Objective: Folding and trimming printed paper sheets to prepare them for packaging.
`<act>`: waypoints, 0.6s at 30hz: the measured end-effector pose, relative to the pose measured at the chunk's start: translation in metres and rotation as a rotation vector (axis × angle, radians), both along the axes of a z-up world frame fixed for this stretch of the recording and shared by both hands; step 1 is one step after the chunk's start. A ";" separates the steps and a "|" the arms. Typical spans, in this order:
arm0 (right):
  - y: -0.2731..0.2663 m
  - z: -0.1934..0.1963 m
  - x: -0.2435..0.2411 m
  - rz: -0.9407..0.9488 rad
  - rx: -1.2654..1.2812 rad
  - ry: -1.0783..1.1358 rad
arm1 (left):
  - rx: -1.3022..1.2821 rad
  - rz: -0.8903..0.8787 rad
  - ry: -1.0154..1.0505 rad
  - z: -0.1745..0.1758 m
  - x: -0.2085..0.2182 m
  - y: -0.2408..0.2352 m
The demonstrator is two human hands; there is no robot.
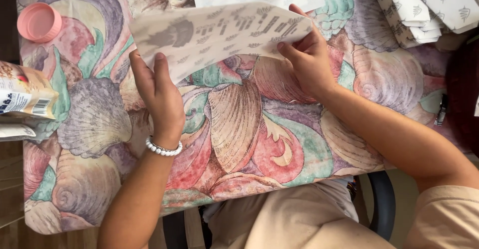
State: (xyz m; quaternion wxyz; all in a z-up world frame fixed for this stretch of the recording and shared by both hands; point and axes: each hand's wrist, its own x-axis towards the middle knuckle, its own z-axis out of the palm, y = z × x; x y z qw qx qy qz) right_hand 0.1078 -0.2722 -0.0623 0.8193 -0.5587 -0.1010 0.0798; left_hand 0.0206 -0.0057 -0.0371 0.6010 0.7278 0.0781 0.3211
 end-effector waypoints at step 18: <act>-0.003 -0.003 0.006 -0.002 -0.130 -0.161 | -0.023 0.154 0.141 -0.015 0.005 0.007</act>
